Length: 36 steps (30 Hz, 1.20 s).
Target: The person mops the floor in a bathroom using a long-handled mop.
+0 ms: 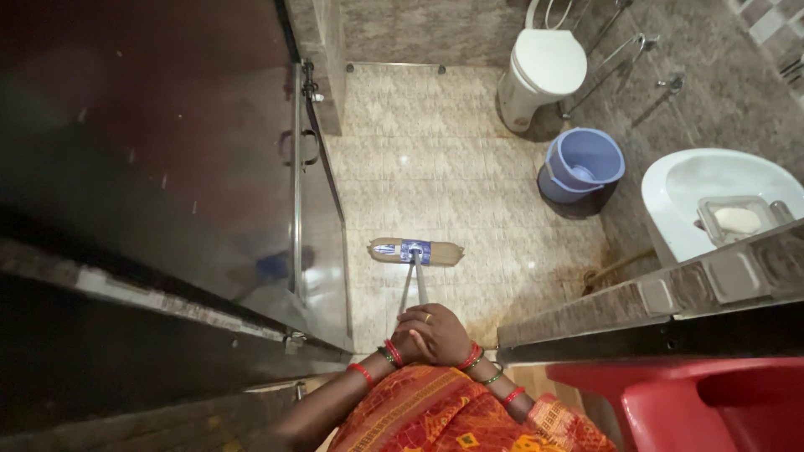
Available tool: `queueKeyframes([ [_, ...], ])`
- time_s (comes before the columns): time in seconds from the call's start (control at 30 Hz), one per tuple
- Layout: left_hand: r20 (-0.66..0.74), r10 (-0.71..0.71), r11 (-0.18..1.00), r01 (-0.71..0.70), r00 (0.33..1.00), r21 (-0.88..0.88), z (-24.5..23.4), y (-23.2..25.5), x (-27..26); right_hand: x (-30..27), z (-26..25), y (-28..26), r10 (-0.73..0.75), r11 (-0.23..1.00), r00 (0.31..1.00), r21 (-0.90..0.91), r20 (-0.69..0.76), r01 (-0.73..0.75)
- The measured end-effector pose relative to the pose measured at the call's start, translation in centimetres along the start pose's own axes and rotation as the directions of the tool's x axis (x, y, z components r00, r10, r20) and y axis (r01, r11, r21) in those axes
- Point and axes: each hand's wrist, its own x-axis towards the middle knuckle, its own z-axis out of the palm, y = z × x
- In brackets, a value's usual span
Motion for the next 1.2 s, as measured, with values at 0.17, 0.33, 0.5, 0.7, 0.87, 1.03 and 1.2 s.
queueKeyframes([
  [0.17,-0.016,0.521,0.804,-0.485,0.853,0.343,2.8,-2.3,2.1,0.0,0.0,0.4,-0.024,1.0,1.0,0.003,0.006,0.024],
  [0.33,-0.385,0.434,0.863,-0.498,0.815,-0.082,0.8,-2.5,3.5,-0.3,0.7,2.4,0.049,0.999,0.998,0.022,-0.03,-0.049],
  [0.5,-0.135,0.381,0.925,-0.376,0.915,0.063,-2.1,-3.6,5.6,-0.3,2.9,6.7,0.115,0.993,0.993,-0.033,-0.021,-0.116],
  [0.7,0.107,0.156,0.985,-0.146,0.982,-0.095,-4.6,-5.5,8.6,-2.8,7.0,14.0,0.261,0.965,0.93,-0.078,0.258,-0.249],
  [0.87,0.173,0.015,0.959,0.035,0.985,-0.28,-3.0,-2.8,7.1,-6.4,8.2,14.6,0.214,0.974,0.949,-0.117,0.231,-0.192],
  [1.03,0.112,0.058,0.95,-0.02,0.992,-0.311,-1.8,-0.3,4.1,-6.4,6.2,9.6,0.215,0.976,0.956,-0.063,0.198,-0.206],
  [1.2,0.052,0.12,0.991,-0.118,0.991,-0.057,-1.9,0.3,3.0,-2.3,1.2,4.7,0.193,0.981,0.977,-0.036,0.092,-0.19],
])
